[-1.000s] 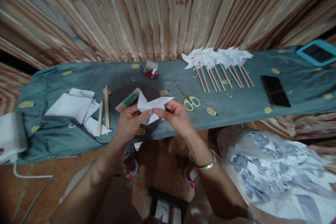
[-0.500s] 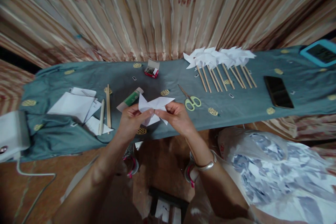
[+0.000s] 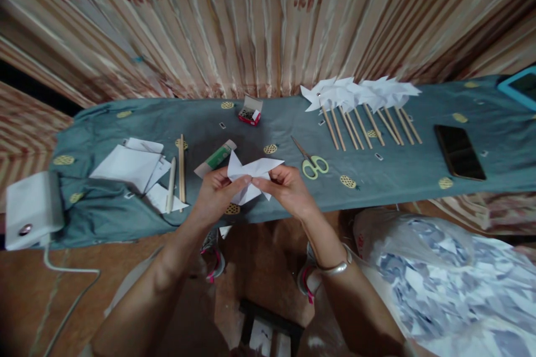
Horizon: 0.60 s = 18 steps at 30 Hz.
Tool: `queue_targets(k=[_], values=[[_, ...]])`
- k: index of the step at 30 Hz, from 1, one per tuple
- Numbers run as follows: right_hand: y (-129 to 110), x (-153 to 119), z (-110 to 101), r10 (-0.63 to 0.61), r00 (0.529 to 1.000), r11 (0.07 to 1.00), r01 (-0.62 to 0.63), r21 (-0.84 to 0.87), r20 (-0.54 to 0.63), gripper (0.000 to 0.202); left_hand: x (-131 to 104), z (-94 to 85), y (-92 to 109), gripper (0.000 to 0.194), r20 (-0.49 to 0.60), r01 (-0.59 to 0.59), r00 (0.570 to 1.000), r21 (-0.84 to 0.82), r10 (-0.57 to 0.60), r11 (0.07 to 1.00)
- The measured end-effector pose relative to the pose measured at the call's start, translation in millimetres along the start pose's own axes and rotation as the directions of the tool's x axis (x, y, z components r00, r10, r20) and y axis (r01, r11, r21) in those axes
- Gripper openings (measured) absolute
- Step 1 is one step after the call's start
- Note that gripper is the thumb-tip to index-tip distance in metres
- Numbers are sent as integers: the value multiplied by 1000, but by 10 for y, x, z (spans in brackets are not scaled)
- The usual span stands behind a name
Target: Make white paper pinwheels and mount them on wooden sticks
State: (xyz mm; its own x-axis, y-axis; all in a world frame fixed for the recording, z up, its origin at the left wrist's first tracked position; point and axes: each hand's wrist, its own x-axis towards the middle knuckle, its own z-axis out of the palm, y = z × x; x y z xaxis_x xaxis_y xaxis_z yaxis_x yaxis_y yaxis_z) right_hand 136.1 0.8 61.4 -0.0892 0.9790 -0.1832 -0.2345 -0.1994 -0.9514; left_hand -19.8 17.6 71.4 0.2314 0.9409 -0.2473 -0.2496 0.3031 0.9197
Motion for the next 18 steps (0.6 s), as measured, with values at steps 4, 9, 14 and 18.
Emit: queue_targets(k=[4,9,14,18], values=[[0,7,-7,9,1000,1000,-9,-5,29,27,-8,-20,-19,46,20,-13,1000,9,13,1000],[-19,15,7,19,999,1000,-18,-7,44,29,-20,-33,-63,49,48,0,999,12,-1,1000],[7,42,32,24,998,1000,-23,-7,65,31,-43,-58,-116,49,29,6,1000,4,-6,1000],[31,64,60,21,998,999,-23,22,67,33,-54,-109,-113,47,-3,-10,1000,-4,10,1000]])
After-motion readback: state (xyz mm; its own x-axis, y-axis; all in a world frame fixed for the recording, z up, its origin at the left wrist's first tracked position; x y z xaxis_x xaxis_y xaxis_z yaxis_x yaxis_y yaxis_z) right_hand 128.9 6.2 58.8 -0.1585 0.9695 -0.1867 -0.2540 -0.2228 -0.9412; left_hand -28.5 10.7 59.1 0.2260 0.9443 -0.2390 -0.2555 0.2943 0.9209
